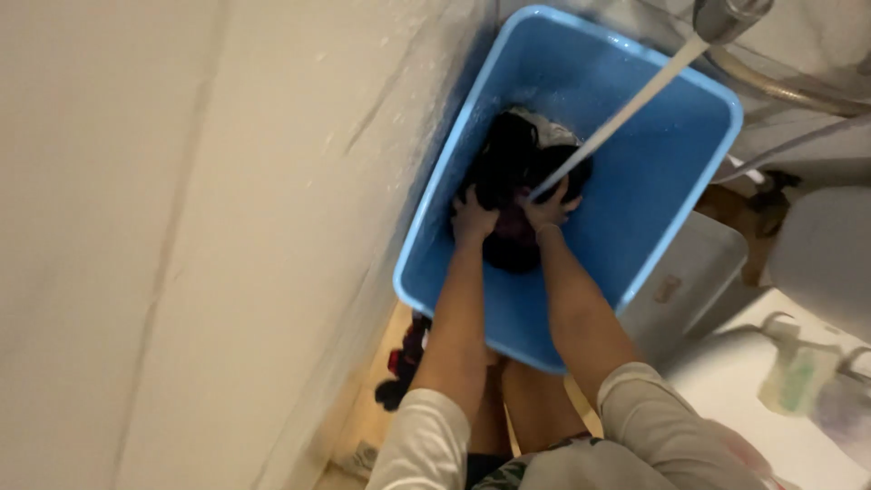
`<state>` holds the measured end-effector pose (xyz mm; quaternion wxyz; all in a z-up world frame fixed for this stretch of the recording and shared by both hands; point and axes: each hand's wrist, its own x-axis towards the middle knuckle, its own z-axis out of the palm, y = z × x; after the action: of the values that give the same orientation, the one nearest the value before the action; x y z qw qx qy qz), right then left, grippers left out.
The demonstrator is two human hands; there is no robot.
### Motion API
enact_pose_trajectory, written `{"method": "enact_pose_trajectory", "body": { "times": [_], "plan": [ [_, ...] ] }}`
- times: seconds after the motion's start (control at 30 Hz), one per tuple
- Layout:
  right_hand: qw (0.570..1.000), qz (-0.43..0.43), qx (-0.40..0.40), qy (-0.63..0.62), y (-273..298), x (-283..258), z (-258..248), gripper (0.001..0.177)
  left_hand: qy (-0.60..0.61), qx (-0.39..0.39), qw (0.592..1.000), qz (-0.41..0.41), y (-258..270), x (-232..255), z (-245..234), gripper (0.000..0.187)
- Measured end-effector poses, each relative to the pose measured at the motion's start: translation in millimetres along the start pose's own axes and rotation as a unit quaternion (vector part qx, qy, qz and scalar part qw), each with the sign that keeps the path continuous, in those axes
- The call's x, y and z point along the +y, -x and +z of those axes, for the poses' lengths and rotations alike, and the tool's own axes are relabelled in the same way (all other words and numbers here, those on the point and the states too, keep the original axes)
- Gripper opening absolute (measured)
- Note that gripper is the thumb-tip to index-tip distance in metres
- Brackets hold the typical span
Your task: Hand-washing dark clothes in a blue bucket using detergent in a bathroom setting.
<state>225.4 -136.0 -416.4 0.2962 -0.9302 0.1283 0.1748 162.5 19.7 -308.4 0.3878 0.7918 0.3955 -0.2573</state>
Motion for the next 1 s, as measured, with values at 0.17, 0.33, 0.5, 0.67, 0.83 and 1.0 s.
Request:
{"method": "enact_pose_trajectory", "body": {
  "times": [0.17,0.33,0.5,0.67,0.83,1.0],
  "plan": [
    [0.969,0.001,-0.088,-0.23,-52,46,67,0.153,0.046,0.022,0.997,-0.066,-65,-7,48,0.132],
    [0.97,0.122,-0.057,-0.202,-48,33,57,0.14,0.057,0.072,0.993,-0.072,-56,7,51,0.148],
    [0.971,0.163,-0.044,-0.167,-29,30,60,0.124,0.002,0.081,0.992,-0.093,-67,-1,56,0.122],
    [0.983,0.085,-0.013,-0.163,27,2,10,0.099,-0.184,0.036,0.981,-0.047,-42,2,52,0.058],
    [0.98,0.102,-0.038,-0.168,84,-67,-89,0.075,-0.176,-0.001,0.983,-0.05,40,37,1,0.05],
    [0.979,0.113,-0.049,-0.16,147,-137,-204,0.062,-0.158,0.011,0.987,-0.019,140,87,-84,0.053]
  ]
}}
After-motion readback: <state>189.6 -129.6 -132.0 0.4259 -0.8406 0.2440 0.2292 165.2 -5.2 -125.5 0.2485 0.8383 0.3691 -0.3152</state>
